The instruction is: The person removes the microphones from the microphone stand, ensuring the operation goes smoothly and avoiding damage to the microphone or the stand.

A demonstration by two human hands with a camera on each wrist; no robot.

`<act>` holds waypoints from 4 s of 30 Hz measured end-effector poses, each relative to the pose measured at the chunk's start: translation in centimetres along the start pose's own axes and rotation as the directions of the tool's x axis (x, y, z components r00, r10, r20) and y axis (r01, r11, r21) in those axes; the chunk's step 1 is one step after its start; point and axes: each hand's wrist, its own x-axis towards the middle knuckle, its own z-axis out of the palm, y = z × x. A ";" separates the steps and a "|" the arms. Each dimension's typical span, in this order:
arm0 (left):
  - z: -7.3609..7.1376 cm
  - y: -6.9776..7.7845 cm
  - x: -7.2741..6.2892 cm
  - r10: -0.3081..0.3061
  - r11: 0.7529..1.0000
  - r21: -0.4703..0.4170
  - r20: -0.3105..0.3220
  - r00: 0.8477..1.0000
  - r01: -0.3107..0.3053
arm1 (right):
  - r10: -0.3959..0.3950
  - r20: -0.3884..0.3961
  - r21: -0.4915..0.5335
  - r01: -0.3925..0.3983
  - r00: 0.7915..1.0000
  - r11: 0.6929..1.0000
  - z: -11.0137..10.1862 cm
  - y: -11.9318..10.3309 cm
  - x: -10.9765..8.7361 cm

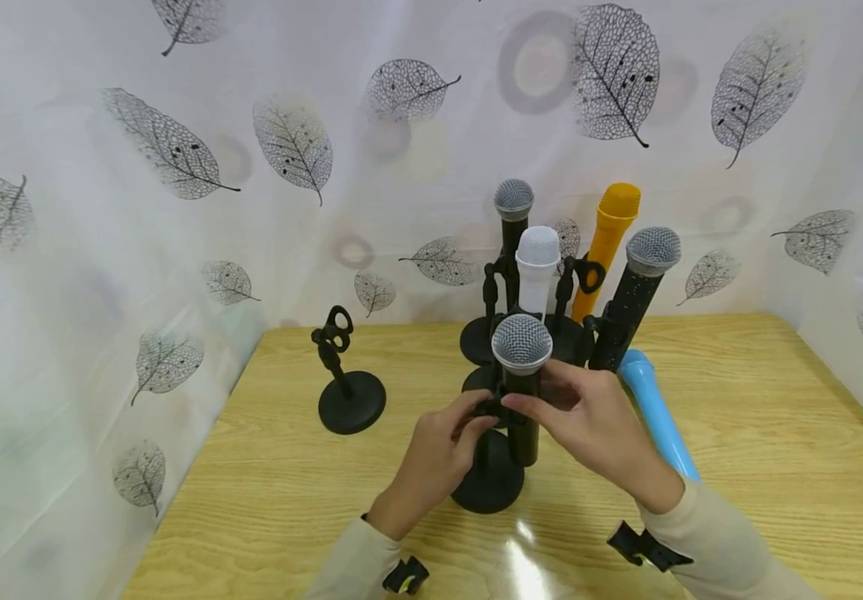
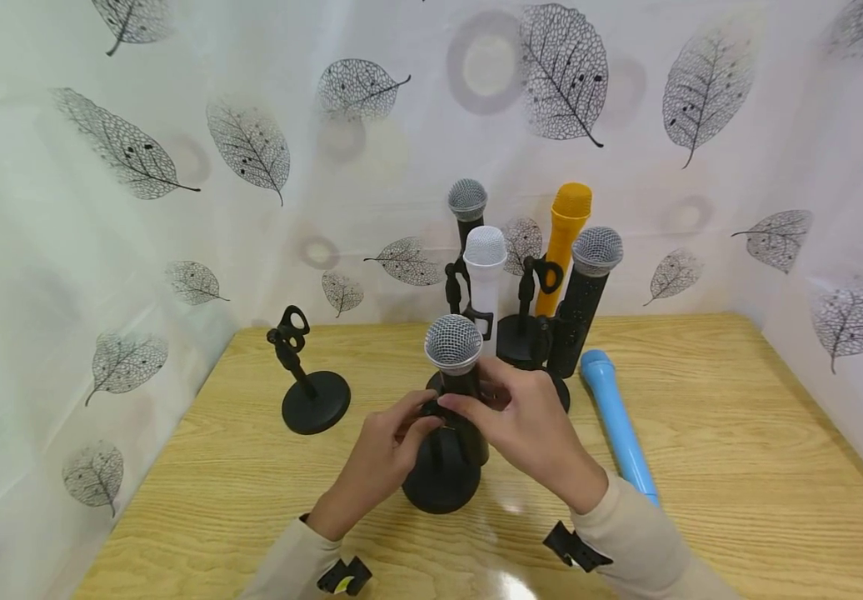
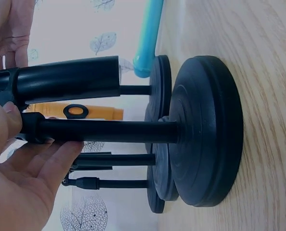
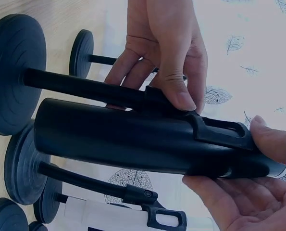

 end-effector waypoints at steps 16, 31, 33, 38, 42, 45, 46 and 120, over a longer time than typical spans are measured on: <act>0.2 -0.6 -0.2 0.069 0.996 0.050 -0.020 0.997 -0.068 | -0.112 -0.040 -0.006 0.111 0.993 0.994 0.3 0.2 -0.3; 0.6 -0.6 -0.2 0.094 0.995 0.043 -0.037 0.995 -0.093 | -0.118 -0.074 0.003 0.119 0.990 0.993 0.1 0.2 -0.7; 0.7 -0.6 -0.2 0.094 0.995 0.045 -0.037 0.995 -0.093 | -0.116 -0.074 0.006 0.117 0.991 0.993 0.1 0.3 -0.7; 0.7 -0.6 -0.1 0.098 0.994 0.058 -0.030 0.995 -0.096 | -0.152 -0.097 0.015 0.154 0.984 0.988 0.1 0.4 -0.6; 0.6 -0.5 -0.1 0.086 0.995 0.059 -0.024 0.996 -0.085 | -0.166 -0.111 0.034 0.170 0.980 0.985 -0.1 0.4 -0.6; 0.6 -0.4 -0.1 0.075 0.996 0.048 -0.022 0.997 -0.074 | -0.150 -0.112 0.040 0.155 0.982 0.987 -0.2 0.4 -0.7; 0.6 -0.4 -0.1 0.073 0.996 0.048 -0.021 0.997 -0.071 | -0.145 -0.112 0.041 0.150 0.983 0.988 -0.2 0.4 -0.7; 0.3 -0.4 0.1 0.069 0.997 -0.015 -0.014 0.998 -0.069 | -0.107 -0.373 0.344 0.244 0.922 0.907 -7.1 -2.8 -0.3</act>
